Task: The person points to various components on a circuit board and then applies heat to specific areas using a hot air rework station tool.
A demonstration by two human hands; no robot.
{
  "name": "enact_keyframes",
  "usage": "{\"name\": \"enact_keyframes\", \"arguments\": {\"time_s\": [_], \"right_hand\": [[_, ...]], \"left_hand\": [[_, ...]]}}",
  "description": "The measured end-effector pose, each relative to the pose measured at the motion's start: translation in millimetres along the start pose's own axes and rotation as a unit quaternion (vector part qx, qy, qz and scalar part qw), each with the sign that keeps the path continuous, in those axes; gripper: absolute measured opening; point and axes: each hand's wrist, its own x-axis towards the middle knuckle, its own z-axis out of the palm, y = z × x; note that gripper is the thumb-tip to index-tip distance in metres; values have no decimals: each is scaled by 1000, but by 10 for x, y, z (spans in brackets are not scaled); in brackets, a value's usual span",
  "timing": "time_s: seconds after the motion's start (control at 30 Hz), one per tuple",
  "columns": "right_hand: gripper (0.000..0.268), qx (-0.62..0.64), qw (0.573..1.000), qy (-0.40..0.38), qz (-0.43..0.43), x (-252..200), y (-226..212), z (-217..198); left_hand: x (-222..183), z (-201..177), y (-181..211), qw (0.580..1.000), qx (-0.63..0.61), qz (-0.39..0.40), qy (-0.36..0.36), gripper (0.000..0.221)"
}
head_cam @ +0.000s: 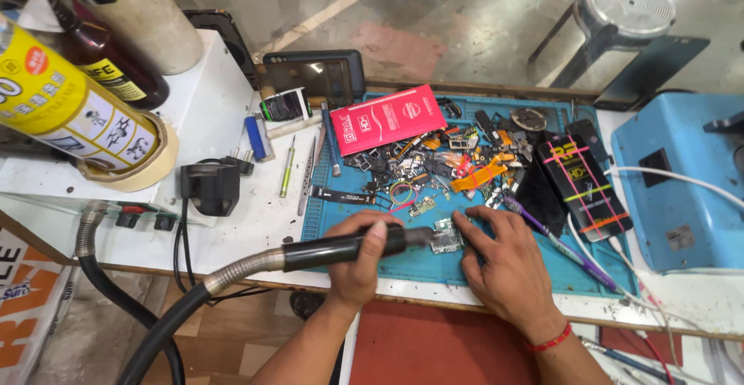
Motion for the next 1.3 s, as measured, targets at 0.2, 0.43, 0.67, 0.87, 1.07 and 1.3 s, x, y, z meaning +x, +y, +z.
{"name": "enact_keyframes", "arguments": {"time_s": [0.2,0.43,0.67,0.87,1.07,1.3], "right_hand": [[50,3,1000,1,-6,-30,15,19],[47,7,1000,6,4,-55,45,32],[47,9,1000,12,3,-57,51,27],[47,22,1000,12,5,-51,56,15],[50,30,999,9,9,-19,32,-17],[51,23,1000,-1,14,-11,24,-5]], "left_hand": [[-40,-11,-72,999,10,-21,27,30],[-37,33,-165,998,28,-6,59,30],[-58,41,-202,994,42,-14,102,30],[-87,20,-170,996,76,29,36,31],[-28,11,-72,998,15,51,-23,27],[9,25,1,999,34,23,23,26]]}}
